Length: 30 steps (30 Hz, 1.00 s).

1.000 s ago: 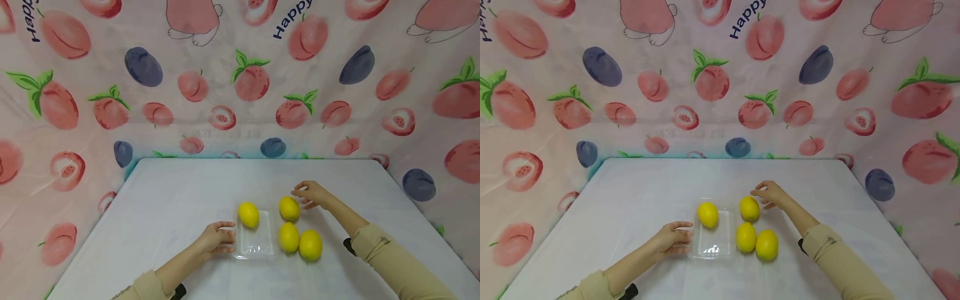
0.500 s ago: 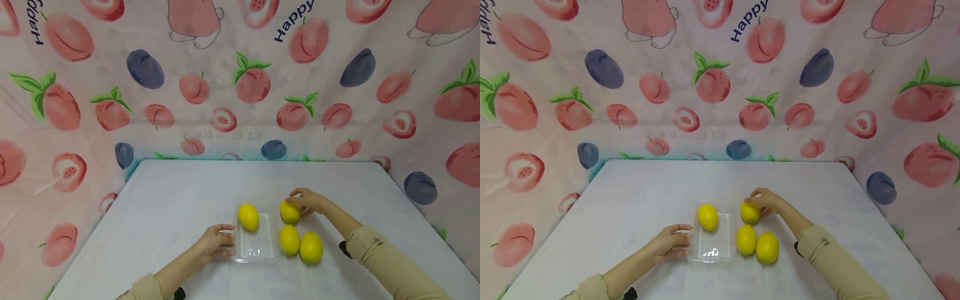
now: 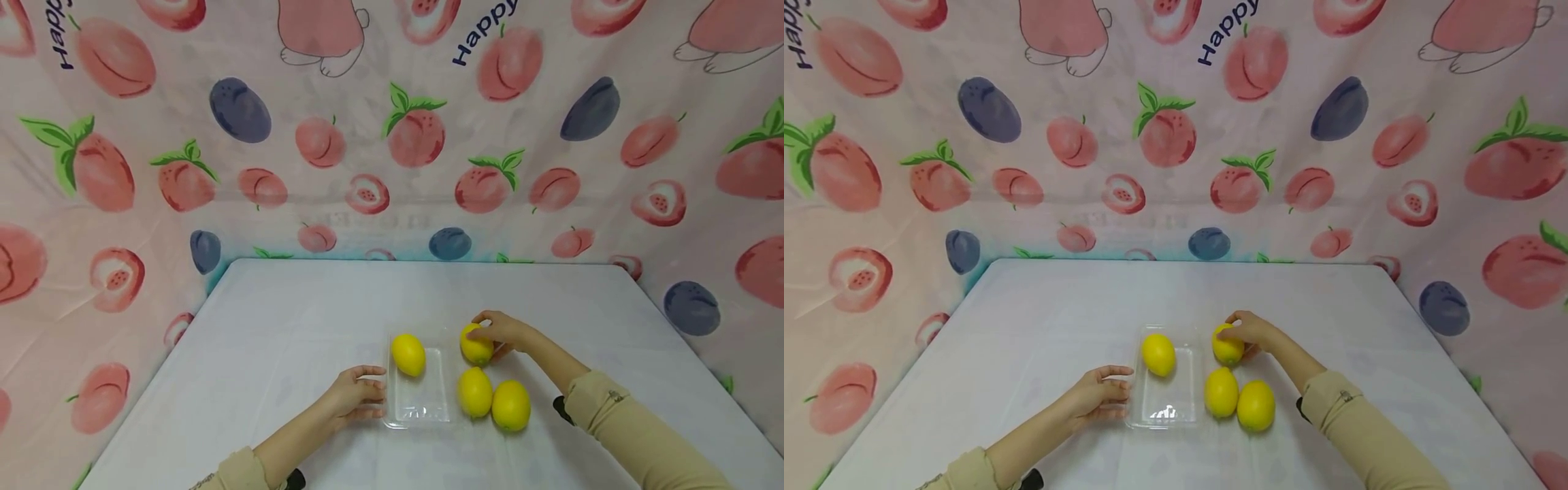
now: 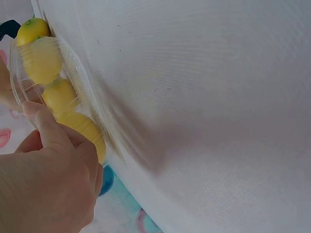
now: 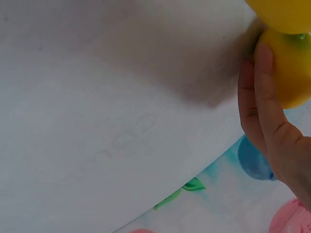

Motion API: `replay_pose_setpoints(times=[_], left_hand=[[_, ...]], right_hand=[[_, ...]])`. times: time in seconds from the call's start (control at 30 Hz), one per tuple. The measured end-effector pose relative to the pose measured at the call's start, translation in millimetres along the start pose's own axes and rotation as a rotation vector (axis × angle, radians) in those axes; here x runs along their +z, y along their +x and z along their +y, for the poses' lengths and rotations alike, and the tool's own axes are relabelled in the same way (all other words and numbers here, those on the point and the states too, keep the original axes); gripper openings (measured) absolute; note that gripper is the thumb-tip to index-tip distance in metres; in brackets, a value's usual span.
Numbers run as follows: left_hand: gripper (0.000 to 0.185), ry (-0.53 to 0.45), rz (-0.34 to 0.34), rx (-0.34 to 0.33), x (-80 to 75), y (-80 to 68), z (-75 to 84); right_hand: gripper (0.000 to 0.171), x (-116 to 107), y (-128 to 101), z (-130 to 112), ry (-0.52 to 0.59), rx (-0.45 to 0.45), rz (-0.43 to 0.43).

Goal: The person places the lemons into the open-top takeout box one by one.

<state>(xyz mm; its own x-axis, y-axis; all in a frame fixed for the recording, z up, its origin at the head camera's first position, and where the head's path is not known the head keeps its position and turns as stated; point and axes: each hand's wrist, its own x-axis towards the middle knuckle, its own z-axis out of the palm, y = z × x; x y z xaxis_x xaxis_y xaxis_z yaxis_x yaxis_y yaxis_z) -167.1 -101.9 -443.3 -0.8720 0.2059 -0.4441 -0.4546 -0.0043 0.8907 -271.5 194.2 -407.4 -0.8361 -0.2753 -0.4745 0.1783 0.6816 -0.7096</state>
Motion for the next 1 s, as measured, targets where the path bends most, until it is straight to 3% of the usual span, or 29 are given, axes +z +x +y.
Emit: replay_pose_setpoints(times=[0.4, 1.0], left_hand=[[0.040, -0.002, -0.016, 0.001, 1.3, -1.4, 3.0], [0.040, -0.013, -0.027, -0.004, -2.1, -2.7, 2.6]], right_hand=[[0.056, -7, -4, 0, 0.010, -0.021, 0.007], [0.061, -16, -12, 1, 0.115, -0.077, 0.024]])
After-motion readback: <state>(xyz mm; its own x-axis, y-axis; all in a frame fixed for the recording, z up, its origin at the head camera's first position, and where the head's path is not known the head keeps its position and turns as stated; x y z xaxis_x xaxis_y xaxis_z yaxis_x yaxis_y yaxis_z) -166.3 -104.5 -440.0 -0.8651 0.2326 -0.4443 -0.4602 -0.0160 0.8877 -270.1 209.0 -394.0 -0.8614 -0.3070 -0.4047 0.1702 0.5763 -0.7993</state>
